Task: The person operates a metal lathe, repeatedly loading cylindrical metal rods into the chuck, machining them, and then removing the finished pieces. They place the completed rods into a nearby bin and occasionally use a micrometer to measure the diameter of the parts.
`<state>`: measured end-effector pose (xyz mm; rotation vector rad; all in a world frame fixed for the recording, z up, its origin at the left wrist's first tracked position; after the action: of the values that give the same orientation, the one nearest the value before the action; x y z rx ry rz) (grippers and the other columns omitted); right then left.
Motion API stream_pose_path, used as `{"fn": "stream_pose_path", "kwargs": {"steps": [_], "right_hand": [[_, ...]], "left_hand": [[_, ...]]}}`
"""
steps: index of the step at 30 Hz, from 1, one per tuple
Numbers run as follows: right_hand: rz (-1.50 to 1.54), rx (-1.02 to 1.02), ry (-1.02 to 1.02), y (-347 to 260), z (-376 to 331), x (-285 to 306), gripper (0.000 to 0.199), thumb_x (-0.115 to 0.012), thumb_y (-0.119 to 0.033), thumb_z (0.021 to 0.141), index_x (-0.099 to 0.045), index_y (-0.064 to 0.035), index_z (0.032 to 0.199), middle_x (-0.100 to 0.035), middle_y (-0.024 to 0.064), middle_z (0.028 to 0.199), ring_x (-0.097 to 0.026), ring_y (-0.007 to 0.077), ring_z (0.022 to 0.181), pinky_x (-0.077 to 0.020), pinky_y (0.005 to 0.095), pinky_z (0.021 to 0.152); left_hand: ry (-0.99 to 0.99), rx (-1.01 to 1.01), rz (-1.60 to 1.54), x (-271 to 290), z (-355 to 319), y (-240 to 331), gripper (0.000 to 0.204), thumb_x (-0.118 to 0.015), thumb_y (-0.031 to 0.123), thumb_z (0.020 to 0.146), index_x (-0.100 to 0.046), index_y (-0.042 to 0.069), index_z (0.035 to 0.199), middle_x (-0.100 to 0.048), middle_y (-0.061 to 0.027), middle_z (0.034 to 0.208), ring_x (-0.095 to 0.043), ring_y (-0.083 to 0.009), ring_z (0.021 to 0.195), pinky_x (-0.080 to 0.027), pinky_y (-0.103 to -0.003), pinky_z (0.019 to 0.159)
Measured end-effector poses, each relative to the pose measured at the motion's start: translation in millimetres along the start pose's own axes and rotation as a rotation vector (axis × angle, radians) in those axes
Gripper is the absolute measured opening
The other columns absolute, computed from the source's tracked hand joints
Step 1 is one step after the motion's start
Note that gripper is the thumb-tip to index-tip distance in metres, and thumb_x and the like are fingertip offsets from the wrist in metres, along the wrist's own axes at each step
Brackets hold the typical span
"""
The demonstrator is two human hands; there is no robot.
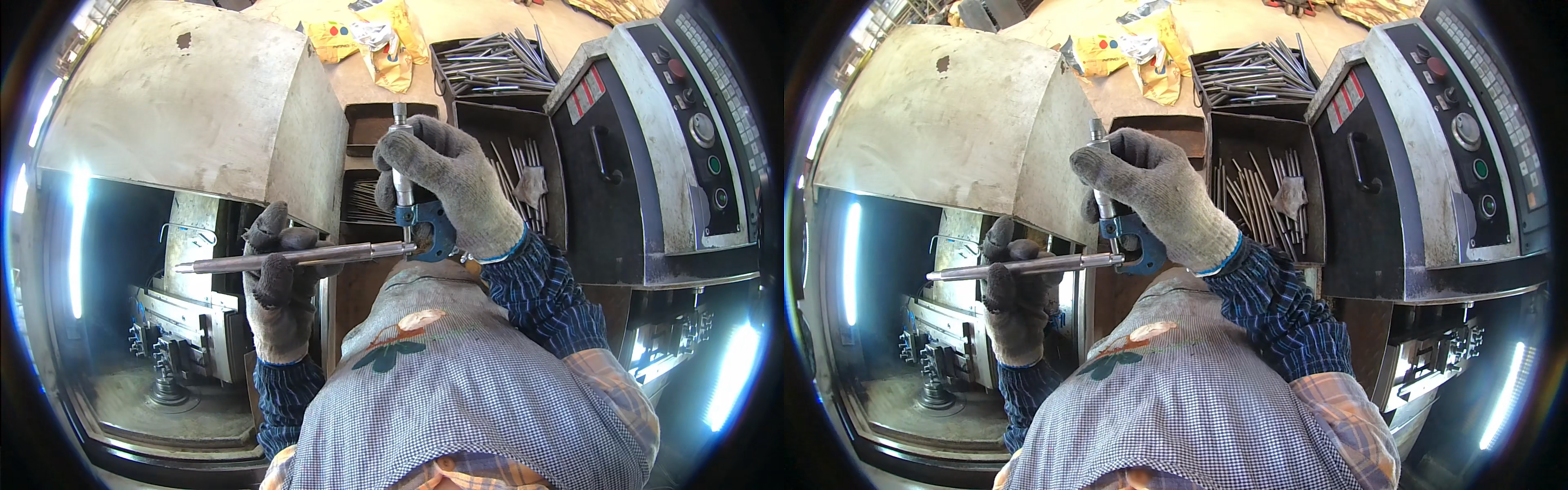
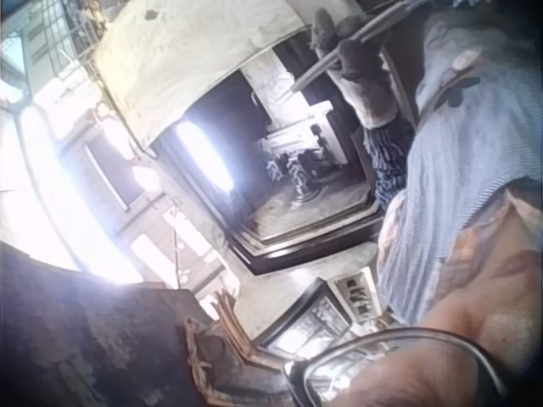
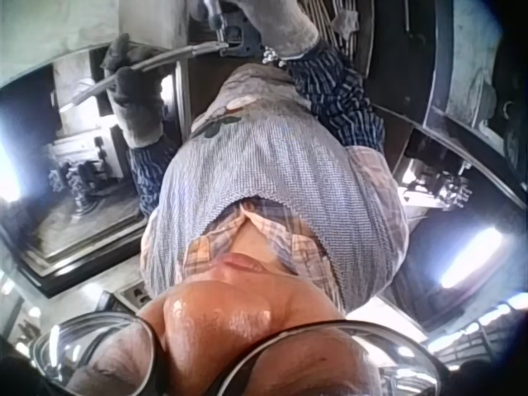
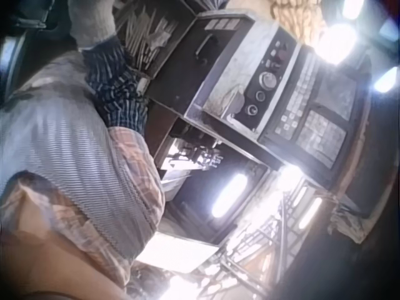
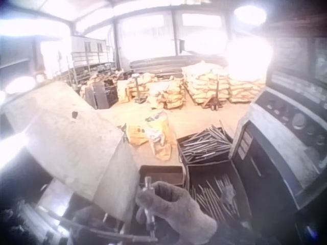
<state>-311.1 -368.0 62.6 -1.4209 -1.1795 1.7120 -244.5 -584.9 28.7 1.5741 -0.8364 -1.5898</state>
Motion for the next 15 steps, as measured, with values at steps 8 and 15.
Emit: {"fn": "stream_pose_path", "kwargs": {"steps": [8,15], "right_hand": [[-0.002,0.029,0.0,5.7,-1.1,2.9,0.035,-0.075,-0.039,0.094,-0.063,-0.0063,0.097,-0.064,-0.0015,0.076,-0.063,0.0056,0.068,-0.0541,0.0217,0.061],[-0.045,0.067,0.006,4.9,-4.3,1.2,0.034,-0.074,-0.039,0.094,-0.063,-0.0073,0.095,-0.063,-0.0015,0.074,-0.063,0.0053,0.067,-0.0536,0.0223,0.061]], "left_hand": [[0.005,0.056,0.124,-1.2,-0.9,-5.7,0.069,-0.076,0.039,0.091,-0.048,-0.002,0.14,-0.068,-0.0121,0.098,-0.072,-0.0219,0.081,-0.067,-0.034,0.066],[0.091,0.095,0.094,-3.4,-3.2,-2.4,0.061,-0.075,0.029,0.093,-0.05,-0.002,0.139,-0.068,-0.0114,0.097,-0.072,-0.0217,0.082,-0.067,-0.033,0.064]]}}
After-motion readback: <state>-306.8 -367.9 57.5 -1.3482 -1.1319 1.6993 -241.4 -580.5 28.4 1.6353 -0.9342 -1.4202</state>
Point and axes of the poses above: each hand's wrist, its own z-axis towards the middle knuckle, its own x-axis out of the back of the hand, y = z × x, the point moved 4 cm from there along z, towards the middle knuckle
